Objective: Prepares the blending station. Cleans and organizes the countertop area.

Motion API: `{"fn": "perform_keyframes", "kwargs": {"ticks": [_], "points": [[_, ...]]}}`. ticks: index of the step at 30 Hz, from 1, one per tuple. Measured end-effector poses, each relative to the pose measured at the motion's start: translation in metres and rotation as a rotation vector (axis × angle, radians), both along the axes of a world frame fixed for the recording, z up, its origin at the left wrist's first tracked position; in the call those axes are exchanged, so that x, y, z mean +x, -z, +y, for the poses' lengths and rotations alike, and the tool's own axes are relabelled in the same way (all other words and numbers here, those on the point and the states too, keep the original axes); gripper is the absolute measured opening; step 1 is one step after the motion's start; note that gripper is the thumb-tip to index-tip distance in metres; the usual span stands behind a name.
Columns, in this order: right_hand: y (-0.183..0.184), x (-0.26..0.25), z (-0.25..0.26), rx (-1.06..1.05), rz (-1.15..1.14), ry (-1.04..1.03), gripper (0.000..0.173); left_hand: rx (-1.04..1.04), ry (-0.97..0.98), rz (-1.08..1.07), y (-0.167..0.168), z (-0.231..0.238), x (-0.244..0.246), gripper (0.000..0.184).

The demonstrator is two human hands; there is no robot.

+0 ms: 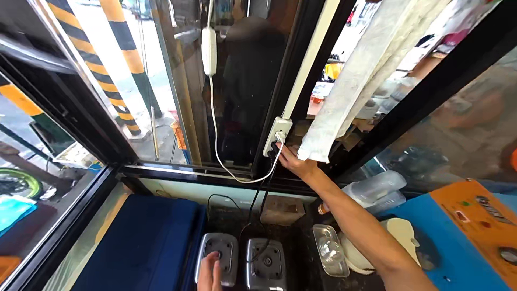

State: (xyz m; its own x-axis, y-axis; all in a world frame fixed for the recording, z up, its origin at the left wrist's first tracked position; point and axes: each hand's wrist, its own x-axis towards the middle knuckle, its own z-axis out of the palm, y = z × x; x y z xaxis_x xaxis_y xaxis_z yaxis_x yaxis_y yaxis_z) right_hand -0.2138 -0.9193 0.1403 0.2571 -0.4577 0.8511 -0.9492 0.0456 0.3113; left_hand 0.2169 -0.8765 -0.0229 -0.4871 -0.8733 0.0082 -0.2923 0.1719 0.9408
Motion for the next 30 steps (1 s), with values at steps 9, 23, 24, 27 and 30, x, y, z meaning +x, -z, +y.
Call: {"fn": "perform_keyframes", "kwargs": {"ticks": [9, 23, 24, 27, 30], "points": [[0.024, 0.079, 0.047, 0.039, -0.64, 0.368, 0.036, 0.079, 0.059, -0.374, 0.079, 0.012, 0.069, 0.031], [0.28, 0.263, 0.137, 1.249, -0.886, 0.461, 0.029, -0.053, 0.495, -0.586, 0.091, -0.037, 0.003, 0.035], [0.283, 0.26, 0.13, 1.283, -0.855, 0.453, 0.029, -0.049, 0.529, -0.568, 0.094, -0.03, -0.005, 0.035], [0.289, 0.259, 0.11, 1.366, -0.739, 0.404, 0.027, -0.047, 0.559, -0.47, 0.103, -0.006, -0.022, 0.033], [0.279, 0.257, 0.095, 1.439, -0.647, 0.383, 0.018, -0.028, 0.554, -0.384, 0.106, 0.012, -0.021, 0.031]]}}
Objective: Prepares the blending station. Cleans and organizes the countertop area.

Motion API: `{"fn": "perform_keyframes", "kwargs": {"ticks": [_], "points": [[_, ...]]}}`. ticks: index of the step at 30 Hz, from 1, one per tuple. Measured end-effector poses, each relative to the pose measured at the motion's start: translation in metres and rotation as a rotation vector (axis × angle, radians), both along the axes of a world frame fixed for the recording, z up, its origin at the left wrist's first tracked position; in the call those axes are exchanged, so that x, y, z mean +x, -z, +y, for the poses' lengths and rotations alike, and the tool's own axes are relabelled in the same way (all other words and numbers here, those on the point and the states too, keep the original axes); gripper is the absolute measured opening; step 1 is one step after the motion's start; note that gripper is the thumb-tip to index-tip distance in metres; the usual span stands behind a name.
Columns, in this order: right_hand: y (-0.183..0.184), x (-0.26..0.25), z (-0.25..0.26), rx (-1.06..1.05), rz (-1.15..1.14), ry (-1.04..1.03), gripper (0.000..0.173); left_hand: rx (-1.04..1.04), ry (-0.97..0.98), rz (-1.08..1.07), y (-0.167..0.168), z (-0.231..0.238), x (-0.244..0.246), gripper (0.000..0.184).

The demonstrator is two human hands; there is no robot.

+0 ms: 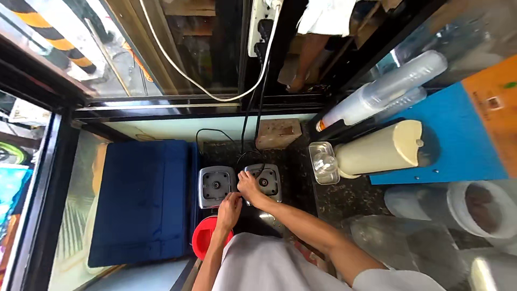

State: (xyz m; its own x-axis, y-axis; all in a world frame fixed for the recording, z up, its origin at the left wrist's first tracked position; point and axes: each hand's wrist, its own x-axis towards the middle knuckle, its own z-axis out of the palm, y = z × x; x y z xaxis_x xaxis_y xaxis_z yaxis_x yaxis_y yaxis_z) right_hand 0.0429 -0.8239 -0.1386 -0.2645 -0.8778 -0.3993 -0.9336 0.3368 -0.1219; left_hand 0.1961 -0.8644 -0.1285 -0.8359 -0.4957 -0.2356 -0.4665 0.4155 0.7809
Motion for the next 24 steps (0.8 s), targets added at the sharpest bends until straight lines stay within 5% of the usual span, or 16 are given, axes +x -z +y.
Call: {"fn": "perform_keyframes", "kwargs": {"ticks": [5, 13, 19, 24], "points": [[-0.065, -0.044, -0.013, 0.083, -0.101, 0.264, 0.028, 0.027, -0.138, 0.071, -0.005, 0.005, 0.05, 0.028], [0.017, -0.133, -0.052, 0.074, -0.158, 0.558, 0.019, -0.082, -0.385, 0.005, -0.01, -0.022, 0.1, 0.026], [0.068, -0.142, -0.079, 0.538, -0.305, 0.334, 0.033, -0.077, -0.35, -0.054, -0.017, -0.051, 0.083, 0.031], [0.03, -0.11, -0.081, 0.278, -0.474, 0.099, 0.04, 0.135, -0.598, 0.107, -0.006, -0.062, 0.078, 0.029]]}}
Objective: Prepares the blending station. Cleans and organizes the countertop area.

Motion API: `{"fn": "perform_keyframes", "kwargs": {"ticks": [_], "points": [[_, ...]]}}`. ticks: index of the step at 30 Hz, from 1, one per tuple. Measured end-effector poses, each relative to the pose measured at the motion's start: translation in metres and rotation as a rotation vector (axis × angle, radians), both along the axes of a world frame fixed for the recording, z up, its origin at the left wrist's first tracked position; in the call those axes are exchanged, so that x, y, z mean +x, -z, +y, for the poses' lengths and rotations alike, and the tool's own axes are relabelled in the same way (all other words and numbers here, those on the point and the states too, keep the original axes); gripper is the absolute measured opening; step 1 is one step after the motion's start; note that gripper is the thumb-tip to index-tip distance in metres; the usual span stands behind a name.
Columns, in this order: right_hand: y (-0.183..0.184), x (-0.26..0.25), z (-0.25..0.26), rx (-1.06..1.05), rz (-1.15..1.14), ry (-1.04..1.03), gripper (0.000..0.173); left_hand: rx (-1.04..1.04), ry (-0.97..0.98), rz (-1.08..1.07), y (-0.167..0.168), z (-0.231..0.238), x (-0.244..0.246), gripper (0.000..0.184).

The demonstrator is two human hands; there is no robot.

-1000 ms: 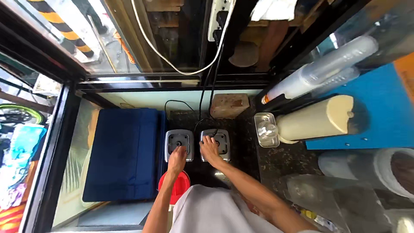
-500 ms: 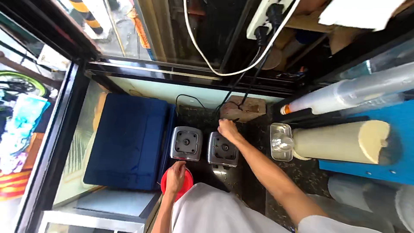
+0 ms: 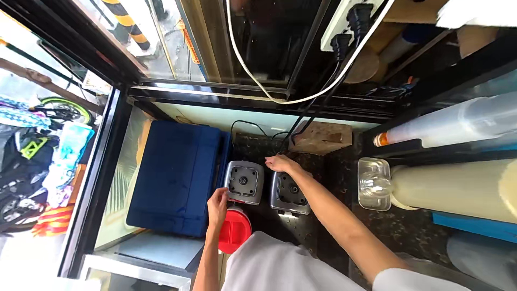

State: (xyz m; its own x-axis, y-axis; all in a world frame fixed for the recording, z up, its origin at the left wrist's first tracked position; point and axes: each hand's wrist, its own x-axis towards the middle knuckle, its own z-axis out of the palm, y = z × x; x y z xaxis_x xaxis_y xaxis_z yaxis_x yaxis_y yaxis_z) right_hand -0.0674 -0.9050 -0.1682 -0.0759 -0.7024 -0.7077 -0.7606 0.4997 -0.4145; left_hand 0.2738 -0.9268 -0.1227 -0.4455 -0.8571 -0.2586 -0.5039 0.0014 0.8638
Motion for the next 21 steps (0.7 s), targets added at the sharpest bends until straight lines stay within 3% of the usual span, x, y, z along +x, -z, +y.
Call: {"fn": "perform_keyframes", "kwargs": {"ticks": [5, 9, 11, 15, 17, 21], "points": [[-0.031, 0.029, 0.008, -0.122, -0.14, 0.036, 0.064, 0.081, -0.188, -0.031, 0.029, -0.027, -0.004, 0.031], [-0.064, 0.06, 0.034, -0.171, -0.021, 0.211, 0.042, 0.208, -0.091, -0.211, 0.045, -0.046, -0.008, 0.038], [-0.071, 0.089, 0.045, -0.057, -0.016, 0.372, 0.044, 0.278, -0.043, -0.236, 0.051, -0.047, -0.007, 0.043], [-0.052, 0.127, 0.057, -0.03, -0.303, 0.832, 0.079, 0.522, -0.138, -0.128, 0.053, -0.046, -0.019, 0.063], [-0.042, 0.141, 0.064, -0.096, -0.351, 0.931, 0.079, 0.585, -0.179, -0.133, 0.051, -0.044, -0.021, 0.073], [-0.026, 0.152, 0.072, -0.168, -0.37, 0.997, 0.076, 0.527, -0.188, -0.204, 0.061, -0.041, -0.02, 0.075]]}}
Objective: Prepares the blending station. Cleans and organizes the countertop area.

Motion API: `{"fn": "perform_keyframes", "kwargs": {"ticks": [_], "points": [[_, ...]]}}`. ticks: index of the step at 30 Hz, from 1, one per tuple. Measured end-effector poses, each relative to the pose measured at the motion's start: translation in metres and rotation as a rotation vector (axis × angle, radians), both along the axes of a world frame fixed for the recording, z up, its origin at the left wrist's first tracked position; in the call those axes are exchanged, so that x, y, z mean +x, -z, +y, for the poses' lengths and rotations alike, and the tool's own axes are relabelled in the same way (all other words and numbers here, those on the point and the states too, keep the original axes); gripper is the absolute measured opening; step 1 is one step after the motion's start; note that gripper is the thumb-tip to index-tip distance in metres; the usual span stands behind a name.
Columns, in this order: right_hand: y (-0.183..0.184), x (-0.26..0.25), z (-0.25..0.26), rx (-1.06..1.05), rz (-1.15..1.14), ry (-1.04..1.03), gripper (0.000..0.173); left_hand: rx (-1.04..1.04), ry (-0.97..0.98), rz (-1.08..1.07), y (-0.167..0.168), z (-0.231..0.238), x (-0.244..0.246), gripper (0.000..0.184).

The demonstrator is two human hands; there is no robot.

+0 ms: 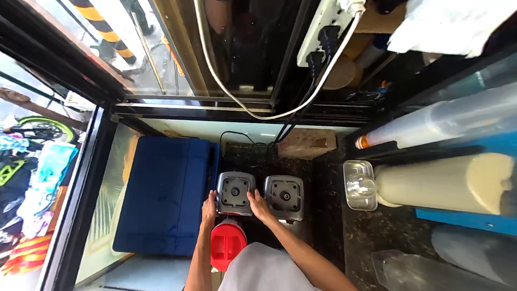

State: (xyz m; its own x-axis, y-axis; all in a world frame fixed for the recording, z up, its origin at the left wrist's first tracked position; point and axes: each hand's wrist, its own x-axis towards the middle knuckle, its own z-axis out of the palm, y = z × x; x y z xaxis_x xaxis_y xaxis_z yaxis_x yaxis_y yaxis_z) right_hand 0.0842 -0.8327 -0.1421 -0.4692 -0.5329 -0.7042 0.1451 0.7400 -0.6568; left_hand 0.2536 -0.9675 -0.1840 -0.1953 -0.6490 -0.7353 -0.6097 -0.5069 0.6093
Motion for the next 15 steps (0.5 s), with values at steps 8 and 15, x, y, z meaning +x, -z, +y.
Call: {"fn": "perform_keyframes", "kwargs": {"ticks": [8, 15], "points": [[-0.044, -0.045, 0.066, -0.072, 0.327, -0.064, 0.036, -0.656, 0.231, -0.135, -0.047, 0.041, -0.027, 0.045], [0.031, -0.098, 0.178, -0.125, 0.197, 0.436, 0.062, 0.002, 0.378, 0.509, -0.031, 0.149, -0.09, 0.07]]}}
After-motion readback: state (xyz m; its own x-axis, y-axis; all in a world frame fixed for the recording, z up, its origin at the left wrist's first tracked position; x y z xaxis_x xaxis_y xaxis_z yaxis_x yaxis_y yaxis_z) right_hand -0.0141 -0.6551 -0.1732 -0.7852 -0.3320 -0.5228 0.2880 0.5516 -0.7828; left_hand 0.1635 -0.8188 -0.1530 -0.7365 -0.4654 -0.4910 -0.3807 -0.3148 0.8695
